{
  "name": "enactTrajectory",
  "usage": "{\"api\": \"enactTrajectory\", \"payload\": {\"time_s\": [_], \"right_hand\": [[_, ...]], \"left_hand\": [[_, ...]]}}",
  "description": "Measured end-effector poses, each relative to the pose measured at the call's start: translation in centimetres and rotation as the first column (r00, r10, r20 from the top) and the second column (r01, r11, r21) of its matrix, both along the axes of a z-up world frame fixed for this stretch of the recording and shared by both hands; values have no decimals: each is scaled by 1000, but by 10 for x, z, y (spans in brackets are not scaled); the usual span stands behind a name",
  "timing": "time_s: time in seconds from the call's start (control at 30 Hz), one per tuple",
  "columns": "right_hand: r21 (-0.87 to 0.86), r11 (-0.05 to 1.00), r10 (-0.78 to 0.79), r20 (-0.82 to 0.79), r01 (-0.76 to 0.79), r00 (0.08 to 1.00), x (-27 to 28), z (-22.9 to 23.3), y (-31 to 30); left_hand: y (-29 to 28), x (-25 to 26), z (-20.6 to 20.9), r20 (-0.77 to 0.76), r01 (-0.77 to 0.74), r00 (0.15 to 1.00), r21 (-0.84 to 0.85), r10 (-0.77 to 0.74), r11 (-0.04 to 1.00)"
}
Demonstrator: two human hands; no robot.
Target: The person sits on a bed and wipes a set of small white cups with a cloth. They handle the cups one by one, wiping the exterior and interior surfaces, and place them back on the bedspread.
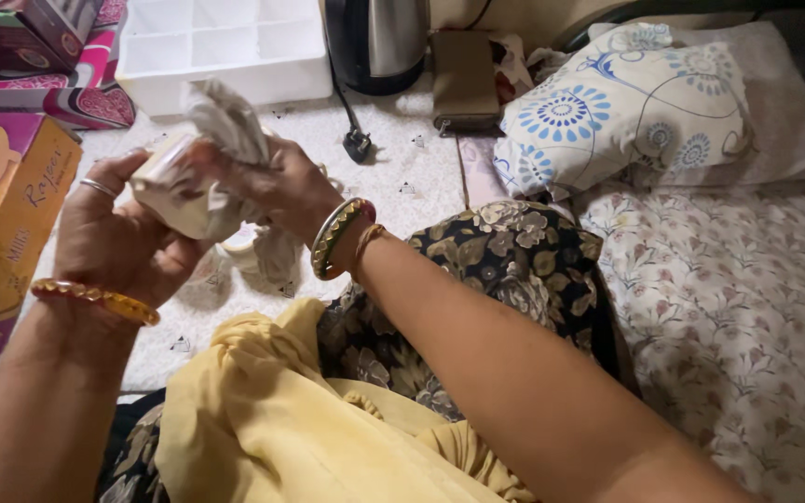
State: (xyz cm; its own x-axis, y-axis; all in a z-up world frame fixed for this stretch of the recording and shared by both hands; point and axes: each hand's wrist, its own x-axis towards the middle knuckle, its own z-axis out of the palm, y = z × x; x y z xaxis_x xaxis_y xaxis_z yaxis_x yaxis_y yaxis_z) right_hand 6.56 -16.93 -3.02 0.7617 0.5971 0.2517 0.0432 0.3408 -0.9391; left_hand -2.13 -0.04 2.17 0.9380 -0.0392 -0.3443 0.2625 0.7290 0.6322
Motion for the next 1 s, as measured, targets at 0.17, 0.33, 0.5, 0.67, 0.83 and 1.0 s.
{"api": "enactTrajectory", "payload": {"time_s": [0.17,0.33,0.5,0.67,0.83,1.0], "right_hand": [[-341,884,-385,-141,320,912,-2,-14,12],[7,861,-493,261,509,830,-19,0,3],[-397,713,-256,620,578,742,-46,20,18],[-112,606,-357,847,788,395,-60,9,20],[-162,686,-461,658,710,595,-35,7,11],[-434,849,-420,-207,302,884,-20,15,0]], "left_hand": [[-29,6,-2,105,-9,994,-20,11,1000],[-46,-7,-14,-214,-259,931,180,295,949],[-32,4,-39,-280,-417,873,-6,399,909],[-22,10,-59,-10,-201,979,147,205,968],[-44,12,-42,128,-383,921,473,369,793],[-56,0,-24,506,-516,856,822,105,243]]}}
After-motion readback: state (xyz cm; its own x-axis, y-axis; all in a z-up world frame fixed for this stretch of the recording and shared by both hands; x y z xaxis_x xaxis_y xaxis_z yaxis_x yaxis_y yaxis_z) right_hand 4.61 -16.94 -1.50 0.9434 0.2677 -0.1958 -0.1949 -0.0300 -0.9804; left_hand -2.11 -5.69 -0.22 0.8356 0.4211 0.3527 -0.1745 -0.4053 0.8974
